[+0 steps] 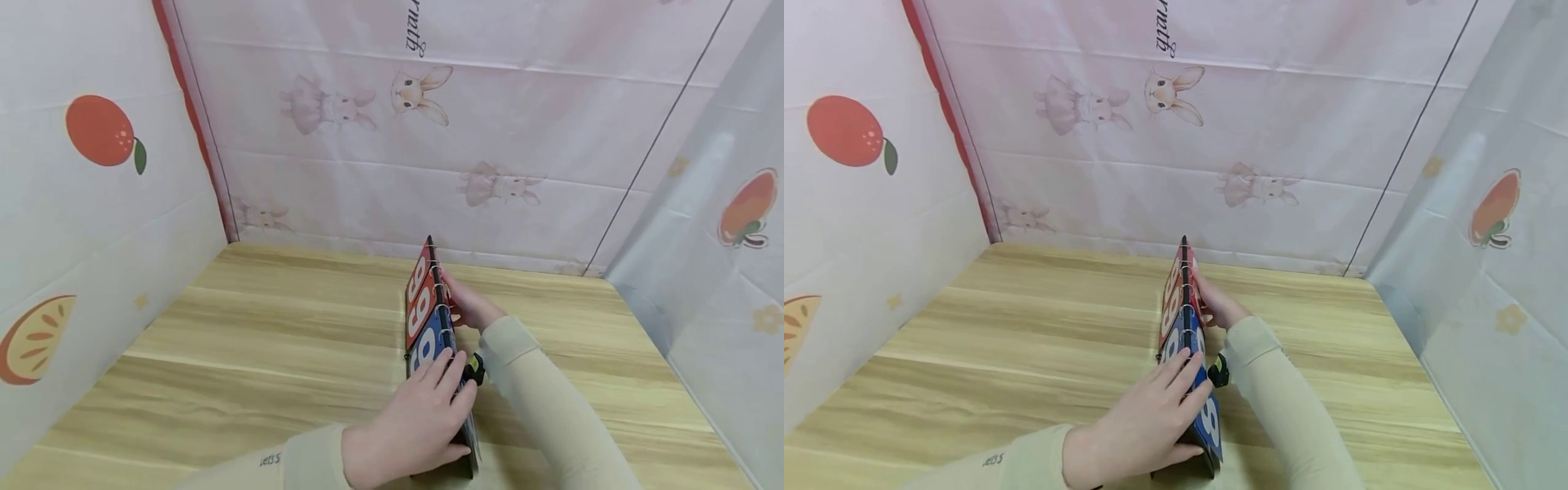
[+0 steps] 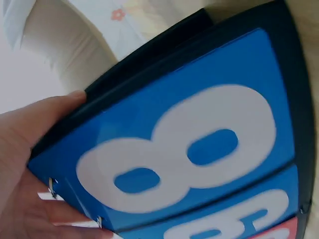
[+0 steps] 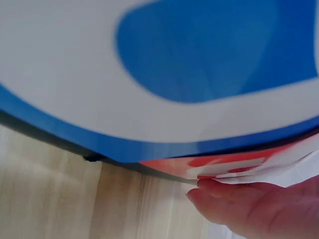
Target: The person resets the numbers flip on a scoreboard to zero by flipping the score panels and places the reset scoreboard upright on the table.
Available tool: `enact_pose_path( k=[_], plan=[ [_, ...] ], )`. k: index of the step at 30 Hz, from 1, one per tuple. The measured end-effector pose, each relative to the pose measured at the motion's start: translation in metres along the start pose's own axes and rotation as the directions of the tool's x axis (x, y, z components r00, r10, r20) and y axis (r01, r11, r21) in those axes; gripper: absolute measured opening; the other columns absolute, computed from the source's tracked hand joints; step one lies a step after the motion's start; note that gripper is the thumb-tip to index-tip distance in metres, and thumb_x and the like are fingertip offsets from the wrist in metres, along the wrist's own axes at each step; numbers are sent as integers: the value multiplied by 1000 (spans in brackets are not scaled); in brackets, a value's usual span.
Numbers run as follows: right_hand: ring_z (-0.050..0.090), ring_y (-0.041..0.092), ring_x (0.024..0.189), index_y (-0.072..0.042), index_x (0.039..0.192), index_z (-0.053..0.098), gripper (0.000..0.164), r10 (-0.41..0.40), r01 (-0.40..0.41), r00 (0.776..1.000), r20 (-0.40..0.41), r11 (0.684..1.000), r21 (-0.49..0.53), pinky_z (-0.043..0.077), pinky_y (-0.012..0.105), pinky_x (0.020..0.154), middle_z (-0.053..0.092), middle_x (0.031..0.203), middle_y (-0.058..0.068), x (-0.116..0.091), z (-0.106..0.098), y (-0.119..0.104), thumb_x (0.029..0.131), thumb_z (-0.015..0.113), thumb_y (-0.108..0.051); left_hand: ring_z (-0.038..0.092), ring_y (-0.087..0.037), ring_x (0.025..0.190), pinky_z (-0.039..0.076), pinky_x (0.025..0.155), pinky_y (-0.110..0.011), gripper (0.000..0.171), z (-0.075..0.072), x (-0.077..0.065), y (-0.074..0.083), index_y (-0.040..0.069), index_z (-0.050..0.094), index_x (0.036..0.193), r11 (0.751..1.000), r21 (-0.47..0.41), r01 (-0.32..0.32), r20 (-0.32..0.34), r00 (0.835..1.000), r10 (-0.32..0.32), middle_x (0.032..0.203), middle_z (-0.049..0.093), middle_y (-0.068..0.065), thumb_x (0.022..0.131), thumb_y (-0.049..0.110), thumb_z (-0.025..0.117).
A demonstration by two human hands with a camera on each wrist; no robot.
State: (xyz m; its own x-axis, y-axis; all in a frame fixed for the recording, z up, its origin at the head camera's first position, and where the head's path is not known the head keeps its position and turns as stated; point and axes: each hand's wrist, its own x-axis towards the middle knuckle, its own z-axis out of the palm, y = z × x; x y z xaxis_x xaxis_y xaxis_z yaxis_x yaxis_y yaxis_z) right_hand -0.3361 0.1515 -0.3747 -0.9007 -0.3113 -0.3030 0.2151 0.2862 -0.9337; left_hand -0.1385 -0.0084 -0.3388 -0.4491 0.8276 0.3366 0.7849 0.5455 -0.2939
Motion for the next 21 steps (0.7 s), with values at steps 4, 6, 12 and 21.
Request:
enact_pose_path(
  k=[4,6,12,21],
  plan=[
    [42,39,119,-1,137,33,73,-4,5,998,-63,1000,17,38,58,94,42,134,25,-2,-3,-2,95,24,-59,46,-37,119,46,95,-43,69,3,0,-6,7,57,117,998,-34,-47,-32,998,46,131,48,-25,75,61,62],
    [32,42,126,-2,142,21,73,5,-1,994,-112,999,43,31,62,100,33,140,26,-3,-4,-4,95,30,-57,46,-37,119,45,96,-43,66,3,0,-8,8,57,116,997,-54,-62,-22,998,61,131,48,-24,76,61,61],
    [42,36,123,-2,144,13,70,-13,106,944,-330,958,265,36,43,103,33,141,25,-4,-11,-12,94,52,-31,45,-37,120,45,96,-44,64,2,-1,-10,9,57,117,994,-84,-65,6,998,66,132,47,-24,79,60,60],
    [52,28,114,-8,141,28,55,-214,350,868,-447,903,248,42,39,99,45,134,18,-7,-9,-31,94,54,-18,47,-36,118,46,95,-42,65,2,-1,-7,9,58,115,997,-51,-63,-23,998,62,130,50,-23,76,61,62]
  ],
)
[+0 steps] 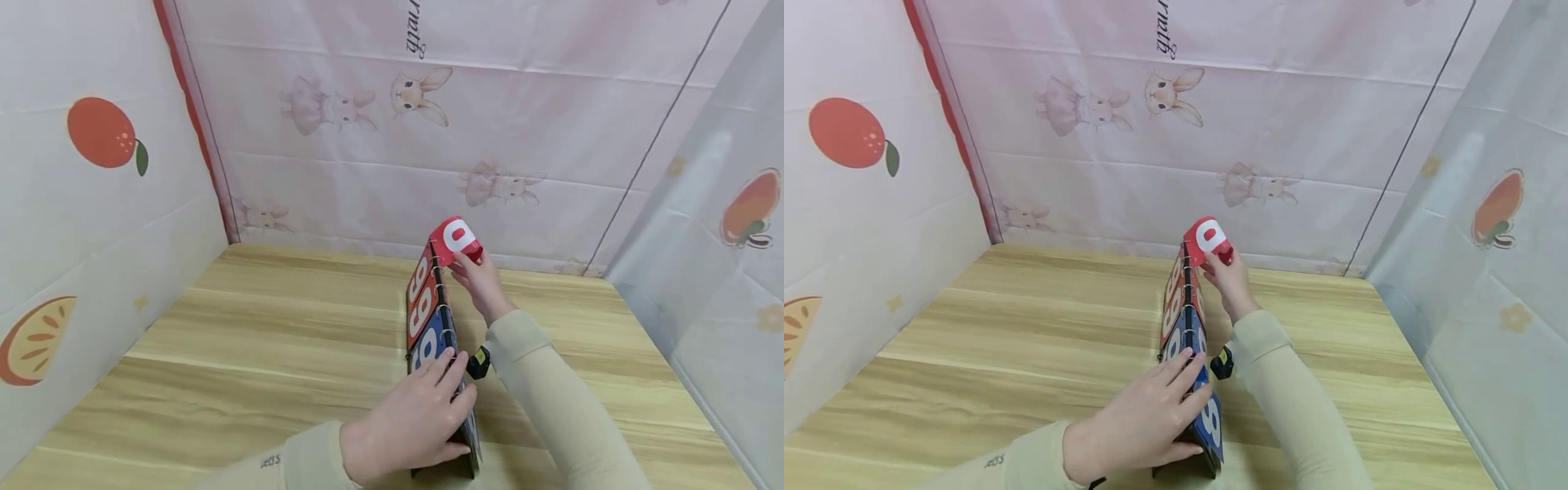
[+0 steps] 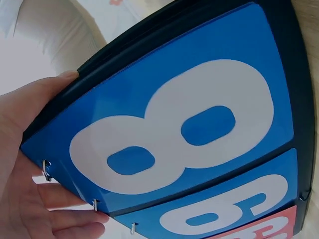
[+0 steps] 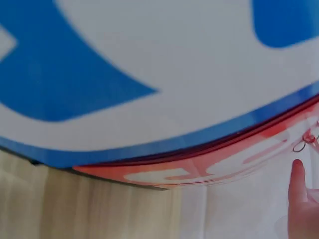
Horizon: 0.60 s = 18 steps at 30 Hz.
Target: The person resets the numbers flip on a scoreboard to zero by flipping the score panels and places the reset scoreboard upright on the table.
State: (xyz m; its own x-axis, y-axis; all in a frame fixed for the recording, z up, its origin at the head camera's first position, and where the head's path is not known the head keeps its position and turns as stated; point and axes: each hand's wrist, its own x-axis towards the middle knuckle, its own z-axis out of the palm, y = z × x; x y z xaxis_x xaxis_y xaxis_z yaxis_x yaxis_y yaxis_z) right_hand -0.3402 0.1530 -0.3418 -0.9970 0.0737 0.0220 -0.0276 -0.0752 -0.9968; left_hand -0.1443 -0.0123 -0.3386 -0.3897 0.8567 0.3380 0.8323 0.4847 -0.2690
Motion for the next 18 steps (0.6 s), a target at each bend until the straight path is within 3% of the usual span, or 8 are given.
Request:
enact_pose_path(
  k=[2,4,7,9,11,13,16,18],
  plan=[
    [53,28,112,-12,144,24,59,-93,92,996,-3,993,-73,44,41,97,47,131,20,1,5,-4,94,55,-16,47,-36,118,47,94,-42,64,0,0,-1,10,59,114,1000,4,-8,2,1000,8,130,50,-24,76,61,62],
    [54,27,110,-16,146,19,66,-201,198,980,5,962,-190,46,43,95,49,129,20,3,9,-8,92,57,-13,47,-36,118,47,94,-41,63,0,-1,-3,11,59,113,1000,-3,-15,5,1000,15,130,50,-23,76,61,62],
    [59,25,102,-21,149,3,82,-346,339,936,55,853,-396,51,45,87,60,117,20,4,16,-11,90,60,-12,46,-36,119,47,94,-41,61,1,-1,-5,12,60,113,1000,-12,-27,10,1000,27,131,49,-23,77,61,61],
    [62,24,95,-22,148,-7,90,-393,399,911,122,771,-496,54,45,79,64,110,18,4,20,-12,89,61,-14,46,-36,119,46,94,-41,61,1,-2,-6,12,60,114,999,-16,-32,12,999,32,131,49,-23,77,61,60],
    [64,23,88,-15,148,1,85,-418,458,882,217,655,-601,55,44,72,68,102,17,5,22,-11,89,62,-15,46,-36,120,46,95,-40,61,1,-2,-6,11,60,114,999,-21,-34,12,999,34,132,48,-23,78,61,60],
    [64,23,84,-7,144,26,65,-424,517,847,320,520,-680,55,43,70,69,101,14,5,24,-9,90,61,-16,46,-36,120,44,97,-40,61,1,-2,-6,11,60,114,999,-25,-34,9,999,35,131,48,-23,78,60,60],
    [63,22,81,-5,116,59,28,-418,589,790,449,312,-745,55,42,70,69,98,12,5,25,-8,91,59,-17,46,-35,120,42,100,-40,61,1,-2,-6,11,60,114,999,-25,-32,4,999,32,131,49,-23,77,60,62],
    [63,22,81,-6,105,66,19,-406,613,767,497,234,-754,55,43,72,69,97,11,5,25,-8,92,58,-17,46,-35,120,41,101,-40,61,1,-2,-6,11,60,114,999,-21,-30,2,1000,30,130,49,-23,76,60,62]
  ],
)
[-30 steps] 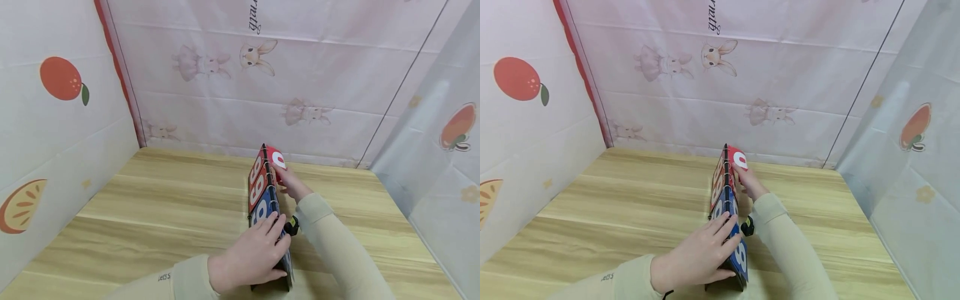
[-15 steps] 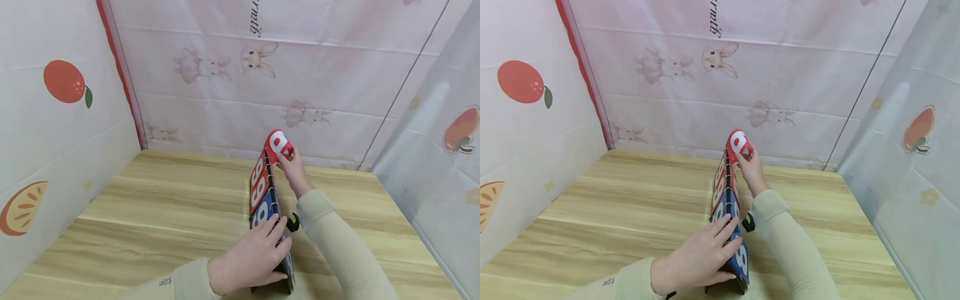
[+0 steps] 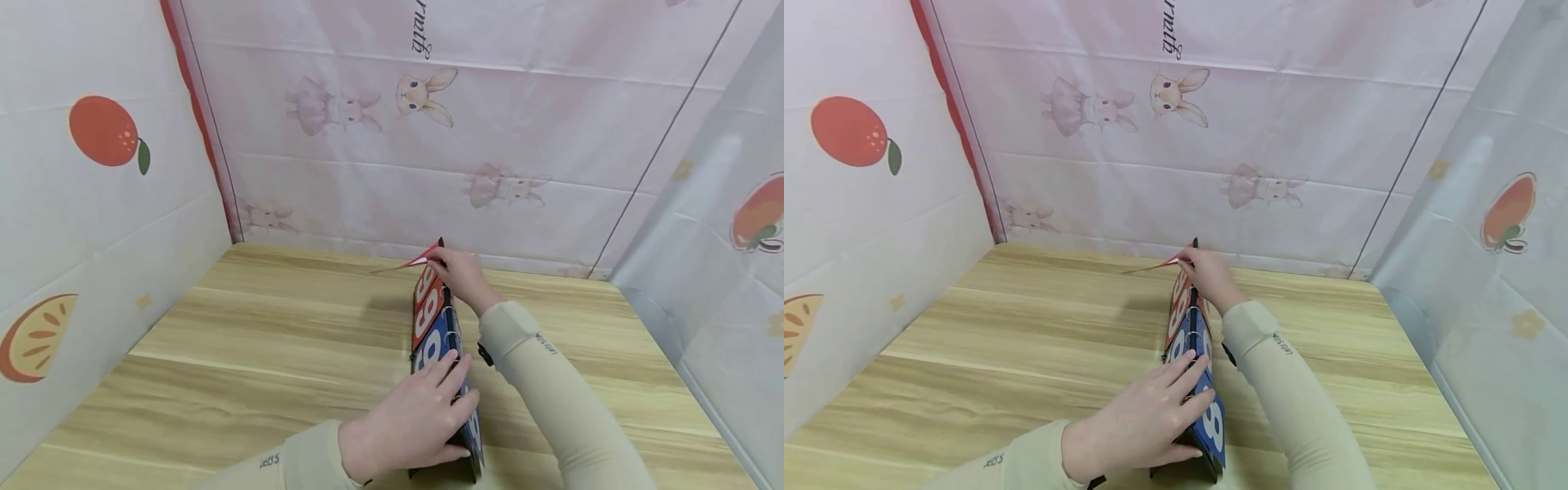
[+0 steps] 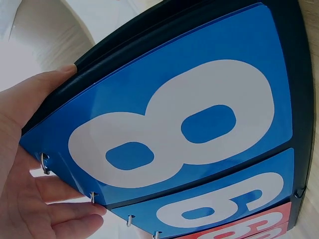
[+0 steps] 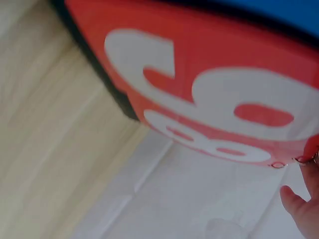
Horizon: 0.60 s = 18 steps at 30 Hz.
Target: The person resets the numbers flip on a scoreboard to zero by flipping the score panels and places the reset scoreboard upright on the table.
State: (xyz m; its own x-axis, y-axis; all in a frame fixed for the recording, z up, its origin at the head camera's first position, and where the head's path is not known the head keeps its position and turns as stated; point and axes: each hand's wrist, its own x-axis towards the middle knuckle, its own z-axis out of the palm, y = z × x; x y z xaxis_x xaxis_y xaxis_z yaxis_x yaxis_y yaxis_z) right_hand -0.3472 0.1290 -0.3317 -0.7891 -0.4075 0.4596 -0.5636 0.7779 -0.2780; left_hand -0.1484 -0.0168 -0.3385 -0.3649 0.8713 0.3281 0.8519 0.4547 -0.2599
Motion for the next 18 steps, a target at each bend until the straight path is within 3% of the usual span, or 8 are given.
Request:
enact_pose_path(
  k=[8,11,13,15,16,18],
  plan=[
    [59,27,100,-5,111,64,22,-43,56,992,123,993,-102,49,46,88,66,109,14,4,-6,-2,95,53,-16,45,-36,120,43,98,-41,62,0,0,-1,11,59,116,999,-33,12,4,1000,-12,131,48,-24,77,59,63],
    [51,31,113,-4,124,55,31,-2,8,989,148,999,-39,43,49,96,57,124,18,5,-6,-1,96,52,-15,45,-37,120,44,97,-41,62,0,0,-1,10,59,116,999,-41,20,3,1000,-19,132,47,-25,76,59,63],
    [42,33,123,-5,136,42,42,80,-94,987,142,991,95,37,52,101,46,136,19,3,-3,3,97,50,-20,45,-37,120,44,97,-41,62,0,0,-1,10,59,115,999,-42,19,1,1000,-19,132,47,-24,76,59,63],
    [32,35,130,-5,143,27,51,193,-226,972,138,930,290,30,53,106,32,145,21,-2,3,10,99,43,-26,45,-37,120,44,97,-42,63,0,1,-1,10,59,115,999,-41,17,-5,1000,-17,132,48,-25,75,59,64],
    [26,36,132,-6,145,20,55,257,-293,956,144,877,381,26,54,107,25,148,21,-6,6,14,100,39,-31,45,-37,120,44,97,-42,63,1,1,-1,10,59,115,999,-41,17,-6,1000,-17,132,48,-25,75,59,64],
    [18,37,135,-6,147,9,61,370,-420,907,203,741,524,22,56,108,15,151,22,-14,15,22,101,30,-40,45,-37,120,44,97,-42,64,1,1,-1,10,59,116,999,-41,17,-7,1000,-17,132,48,-25,75,59,64]
  ],
)
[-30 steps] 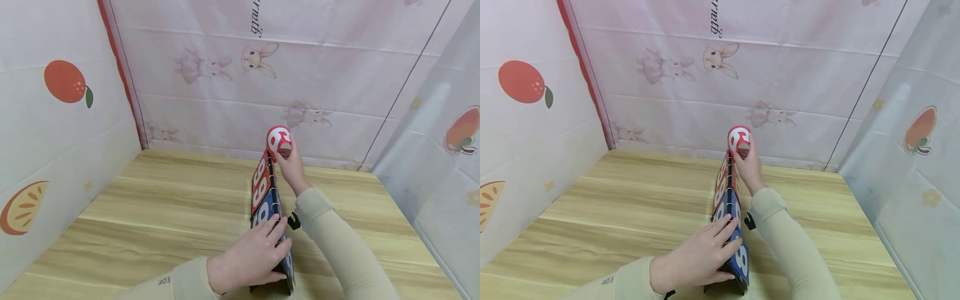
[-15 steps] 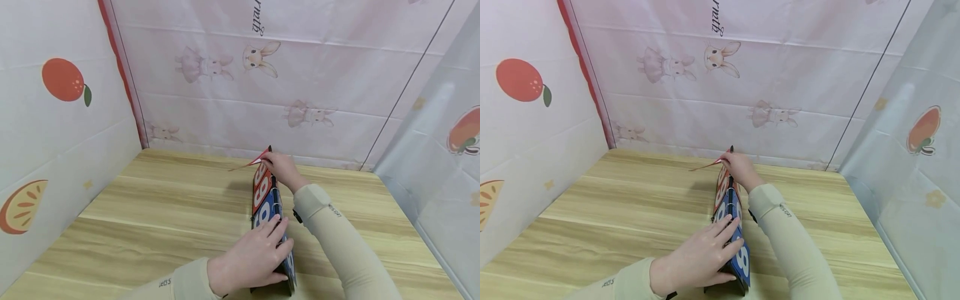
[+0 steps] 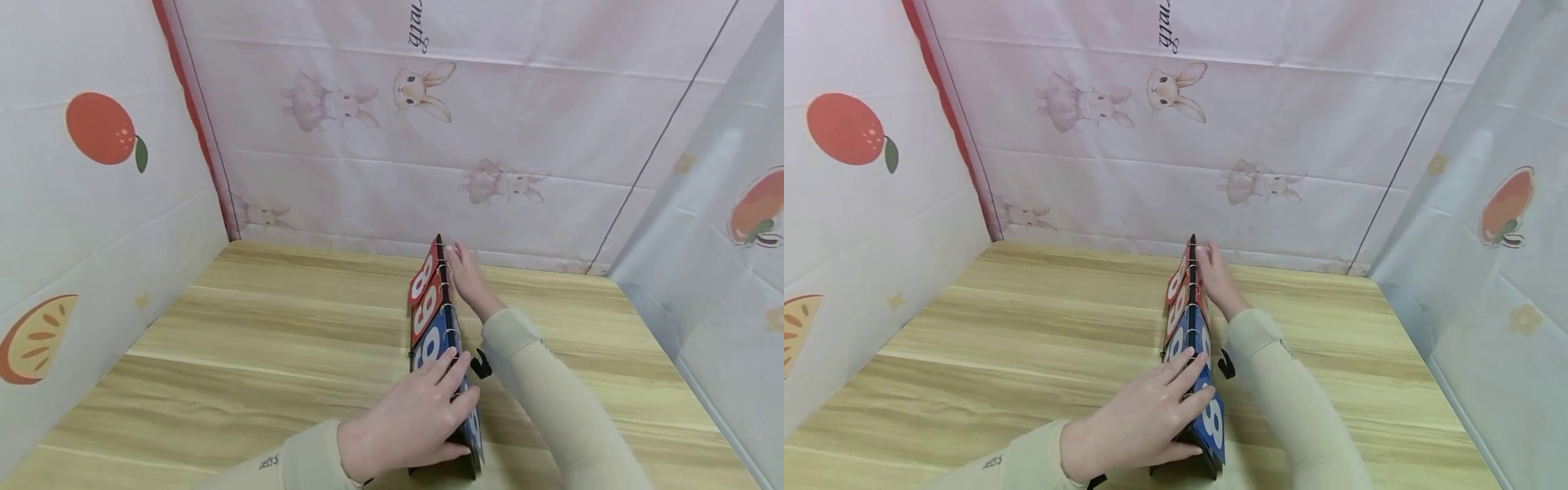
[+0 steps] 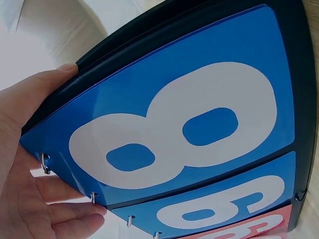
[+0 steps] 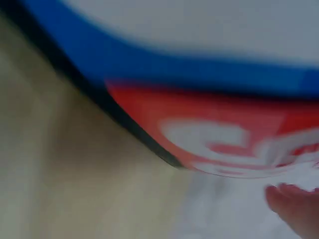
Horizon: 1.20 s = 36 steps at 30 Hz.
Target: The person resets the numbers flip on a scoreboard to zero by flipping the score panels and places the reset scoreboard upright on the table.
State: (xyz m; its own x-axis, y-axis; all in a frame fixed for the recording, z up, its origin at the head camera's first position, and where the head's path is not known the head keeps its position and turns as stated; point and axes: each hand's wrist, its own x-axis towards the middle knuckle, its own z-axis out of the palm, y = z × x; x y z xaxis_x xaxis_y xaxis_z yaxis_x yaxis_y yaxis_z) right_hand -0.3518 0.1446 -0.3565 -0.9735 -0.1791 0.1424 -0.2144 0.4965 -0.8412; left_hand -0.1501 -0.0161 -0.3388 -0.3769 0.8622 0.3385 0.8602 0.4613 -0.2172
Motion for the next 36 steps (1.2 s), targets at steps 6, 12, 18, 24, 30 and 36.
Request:
enact_pose_path(
  k=[6,12,18,24,30,36],
  plan=[
    [43,35,116,-8,141,30,72,202,-251,960,195,929,274,42,54,91,42,134,23,-4,8,30,94,17,-61,44,-38,120,44,97,-43,64,-1,1,0,10,58,118,1000,5,1,10,1000,-1,132,47,-25,76,58,64],
    [54,23,92,-8,134,39,73,209,-259,958,195,923,284,46,39,75,54,115,16,-6,10,29,93,15,-63,44,-38,120,44,97,-43,64,-1,2,0,10,57,119,1000,-1,6,14,1000,-6,133,47,-25,76,58,63],
    [44,34,115,-1,139,23,66,265,-285,959,104,910,301,37,54,99,43,130,25,-7,7,23,98,29,-52,43,-38,121,45,96,-43,63,-1,1,-2,11,56,119,1000,-16,19,34,999,-18,134,45,-25,78,58,61],
    [55,23,103,-3,140,27,70,276,-151,950,-149,820,553,51,35,88,47,126,19,0,-2,23,88,62,-35,43,-37,122,45,96,-43,62,-2,1,-2,11,56,121,999,-39,23,59,998,-20,136,45,-23,80,58,59],
    [59,18,97,0,130,44,53,264,-78,937,-229,796,600,51,23,84,53,121,17,-1,-9,-5,89,62,-28,43,-37,122,46,95,-42,62,-2,2,-2,11,56,121,999,-43,21,42,999,-20,134,46,-24,80,58,60],
    [49,26,116,-7,142,31,62,73,8,956,-284,961,276,40,43,101,48,133,20,-3,-6,-19,90,61,-24,45,-37,120,45,96,-41,64,0,1,0,10,58,119,1000,-12,5,8,1000,-5,133,47,-25,77,59,62]
  ],
)
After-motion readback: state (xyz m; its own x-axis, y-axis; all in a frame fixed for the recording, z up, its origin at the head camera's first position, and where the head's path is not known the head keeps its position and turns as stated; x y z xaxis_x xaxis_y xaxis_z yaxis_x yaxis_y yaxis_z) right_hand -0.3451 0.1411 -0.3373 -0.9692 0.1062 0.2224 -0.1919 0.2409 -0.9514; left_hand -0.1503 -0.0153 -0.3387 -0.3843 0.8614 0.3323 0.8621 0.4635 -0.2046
